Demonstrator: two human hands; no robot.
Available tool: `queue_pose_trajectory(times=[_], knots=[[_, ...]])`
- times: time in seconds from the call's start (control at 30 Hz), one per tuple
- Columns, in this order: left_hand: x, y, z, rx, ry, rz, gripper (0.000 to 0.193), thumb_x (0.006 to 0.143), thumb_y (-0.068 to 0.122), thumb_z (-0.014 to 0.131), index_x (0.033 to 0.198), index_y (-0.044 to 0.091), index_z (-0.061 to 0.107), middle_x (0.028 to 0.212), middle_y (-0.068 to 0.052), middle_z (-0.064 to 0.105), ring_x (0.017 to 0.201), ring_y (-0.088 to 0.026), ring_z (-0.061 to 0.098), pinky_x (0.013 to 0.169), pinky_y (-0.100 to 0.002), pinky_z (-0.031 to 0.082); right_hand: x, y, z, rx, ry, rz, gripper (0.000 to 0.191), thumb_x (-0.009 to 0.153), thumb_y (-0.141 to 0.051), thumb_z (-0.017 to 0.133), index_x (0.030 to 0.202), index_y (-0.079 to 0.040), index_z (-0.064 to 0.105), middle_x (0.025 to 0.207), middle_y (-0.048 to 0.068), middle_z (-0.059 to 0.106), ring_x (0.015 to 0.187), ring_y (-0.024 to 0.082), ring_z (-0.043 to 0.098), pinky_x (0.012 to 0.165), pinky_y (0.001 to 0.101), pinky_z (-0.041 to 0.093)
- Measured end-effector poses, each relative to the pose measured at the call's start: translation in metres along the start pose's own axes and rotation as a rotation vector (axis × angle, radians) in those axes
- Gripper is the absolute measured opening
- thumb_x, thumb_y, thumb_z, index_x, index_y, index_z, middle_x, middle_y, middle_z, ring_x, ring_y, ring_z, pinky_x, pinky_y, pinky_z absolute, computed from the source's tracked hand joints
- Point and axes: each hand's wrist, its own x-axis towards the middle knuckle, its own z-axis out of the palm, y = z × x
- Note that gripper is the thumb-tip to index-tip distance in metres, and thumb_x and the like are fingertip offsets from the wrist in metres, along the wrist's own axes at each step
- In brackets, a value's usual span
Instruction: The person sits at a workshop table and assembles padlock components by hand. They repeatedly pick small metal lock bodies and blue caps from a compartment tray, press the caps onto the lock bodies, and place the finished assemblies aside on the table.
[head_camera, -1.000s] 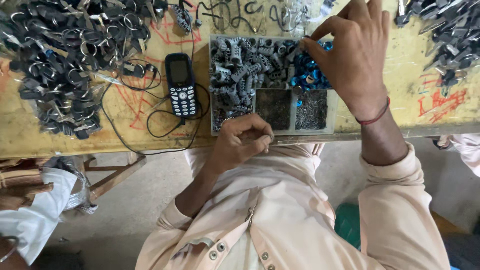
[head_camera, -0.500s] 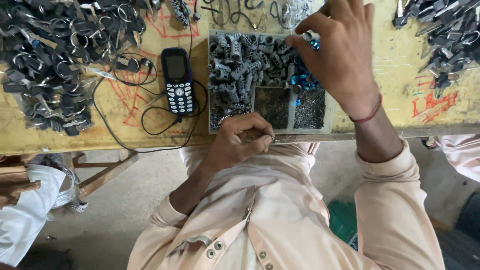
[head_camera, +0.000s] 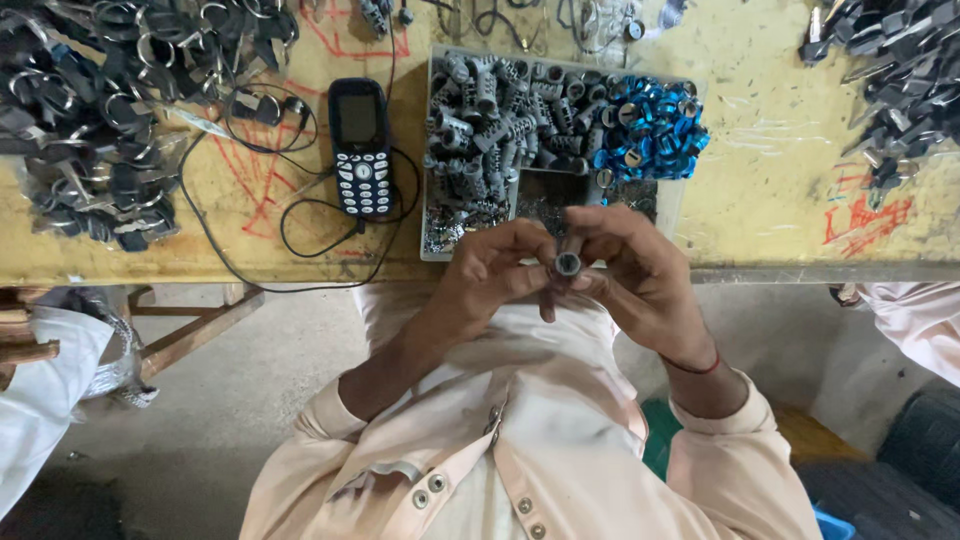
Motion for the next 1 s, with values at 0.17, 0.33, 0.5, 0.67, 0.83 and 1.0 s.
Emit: queue_pose_trajectory(times=[0.17, 0.33, 0.5, 0.67, 0.83, 1.0], knots=[[-0.003, 0.008, 0.014, 0.215, 0.097, 0.023, 0.006, 0.099, 0.001, 0.068, 0.102, -0.005, 0.068, 0.099, -0.008, 0.066, 0.083, -0.015, 0.069, 0.07, -0.031, 0.064, -0.008, 0.001, -0.006, -0.708, 0.063, -0.219, 0.035, 0.093, 0.016, 0.064, 0.12, -0.005, 0.069, 0.122, 0.012, 0.069, 0.11, 0.021, 0.071, 0.089, 0.0308, 0.059], [-0.005, 0.015, 0.033, 0.361, 0.269, -0.038, 0.01, 0.094, 0.002, 0.074, 0.097, -0.007, 0.07, 0.086, -0.008, 0.071, 0.072, -0.01, 0.069, 0.064, -0.027, 0.062, -0.004, -0.017, -0.004, -0.904, 0.028, -0.363, 0.045, 0.085, 0.02, 0.062, 0.122, -0.005, 0.07, 0.126, 0.013, 0.067, 0.114, 0.027, 0.071, 0.092, 0.036, 0.061], [-0.008, 0.018, 0.039, 0.466, 0.342, -0.082, 0.014, 0.093, 0.008, 0.075, 0.098, -0.004, 0.071, 0.082, -0.006, 0.072, 0.067, -0.007, 0.067, 0.059, -0.024, 0.06, -0.005, -0.017, -0.01, -1.032, -0.052, -0.464, 0.052, 0.076, 0.014, 0.069, 0.124, -0.007, 0.072, 0.127, 0.014, 0.067, 0.108, 0.029, 0.07, 0.09, 0.0387, 0.058], [-0.008, 0.019, 0.039, 0.548, 0.32, -0.078, 0.014, 0.096, 0.009, 0.075, 0.099, -0.002, 0.069, 0.084, -0.006, 0.069, 0.067, -0.007, 0.064, 0.056, -0.023, 0.058, -0.004, -0.028, -0.014, -1.097, -0.146, -0.531, 0.059, 0.071, 0.01, 0.069, 0.128, -0.003, 0.07, 0.124, 0.013, 0.066, 0.106, 0.029, 0.07, 0.089, 0.0402, 0.058], [-0.009, 0.005, 0.046, 0.75, 0.299, 0.25, 0.01, 0.1, 0.008, 0.065, 0.106, 0.001, 0.061, 0.106, -0.004, 0.062, 0.09, -0.009, 0.068, 0.075, -0.024, 0.063, -0.008, -0.04, -0.007, -1.144, -0.137, -0.457, 0.054, 0.076, 0.004, 0.075, 0.129, 0.0, 0.068, 0.115, 0.013, 0.067, 0.095, 0.027, 0.071, 0.078, 0.0382, 0.058], [-0.014, -0.014, 0.043, 0.517, 0.267, 0.23, 0.027, 0.098, 0.0, 0.069, 0.124, -0.001, 0.06, 0.112, -0.011, 0.073, 0.105, -0.013, 0.073, 0.091, -0.028, 0.061, -0.002, -0.039, 0.011, -1.141, -0.018, -0.408, 0.042, 0.087, -0.007, 0.083, 0.125, 0.004, 0.068, 0.105, 0.012, 0.066, 0.076, 0.024, 0.071, 0.062, 0.0361, 0.056]])
